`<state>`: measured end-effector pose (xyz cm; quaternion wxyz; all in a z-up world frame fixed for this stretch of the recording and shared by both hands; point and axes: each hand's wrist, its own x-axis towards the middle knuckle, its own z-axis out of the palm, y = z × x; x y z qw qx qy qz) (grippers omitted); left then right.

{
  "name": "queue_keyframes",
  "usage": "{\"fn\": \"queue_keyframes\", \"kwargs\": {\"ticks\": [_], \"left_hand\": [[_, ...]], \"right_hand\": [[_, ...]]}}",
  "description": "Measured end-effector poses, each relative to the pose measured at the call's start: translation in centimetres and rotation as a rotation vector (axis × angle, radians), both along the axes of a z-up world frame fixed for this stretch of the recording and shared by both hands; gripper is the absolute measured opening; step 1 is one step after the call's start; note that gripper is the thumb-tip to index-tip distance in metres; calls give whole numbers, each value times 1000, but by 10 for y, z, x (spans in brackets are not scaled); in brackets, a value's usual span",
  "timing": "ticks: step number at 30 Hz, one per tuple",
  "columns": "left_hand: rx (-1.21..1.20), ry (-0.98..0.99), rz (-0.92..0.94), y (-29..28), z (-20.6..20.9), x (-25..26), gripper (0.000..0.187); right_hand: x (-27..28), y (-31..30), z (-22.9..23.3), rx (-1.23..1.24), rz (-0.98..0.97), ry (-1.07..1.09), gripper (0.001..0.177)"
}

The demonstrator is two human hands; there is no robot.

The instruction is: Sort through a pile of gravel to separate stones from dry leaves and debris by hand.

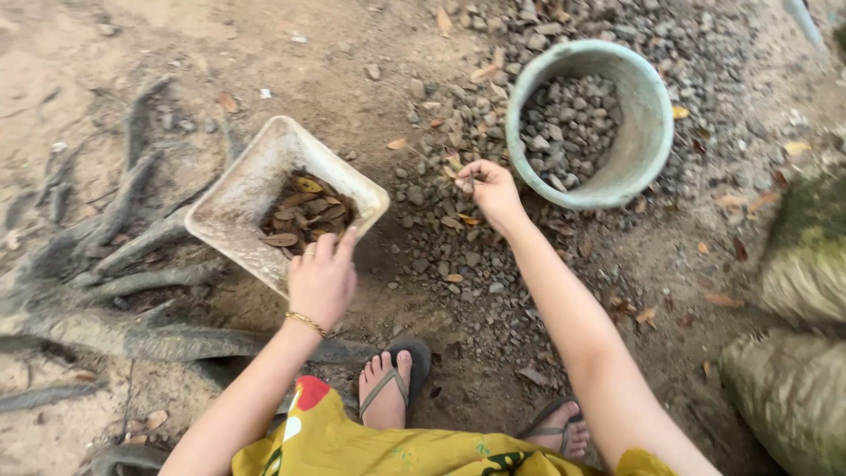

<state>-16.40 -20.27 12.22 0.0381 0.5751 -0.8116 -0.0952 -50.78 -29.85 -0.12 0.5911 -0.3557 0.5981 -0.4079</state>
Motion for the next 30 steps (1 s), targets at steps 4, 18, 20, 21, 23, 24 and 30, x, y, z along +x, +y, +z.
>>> {"fn": "queue_keyframes", "kwargs": {"ticks": [4, 18, 20, 21, 23, 24, 30], "left_hand": [[-150, 75, -60, 13, 21, -9, 55], [-96, 408, -262, 28, 13, -15, 35], [-101, 426, -288, 26, 13, -15, 34], [-107, 444, -316, 25, 14, -16, 34], [-79, 453, -335, 25, 14, -20, 32], [-51, 463, -355, 24, 14, -23, 31], [20, 501, -355, 23, 9, -32, 29]], "right_hand": [[102, -4, 128, 83, 15, -346, 7], [84, 15, 93, 17, 501, 834, 32], [55, 32, 70, 32, 591, 947, 41], [41, 40, 59, 46, 677, 1062, 51], [37, 48, 66, 123, 578, 978, 47], [34, 52, 69, 197, 478, 893, 44], [-9, 41, 12, 84, 366, 884, 14]]}}
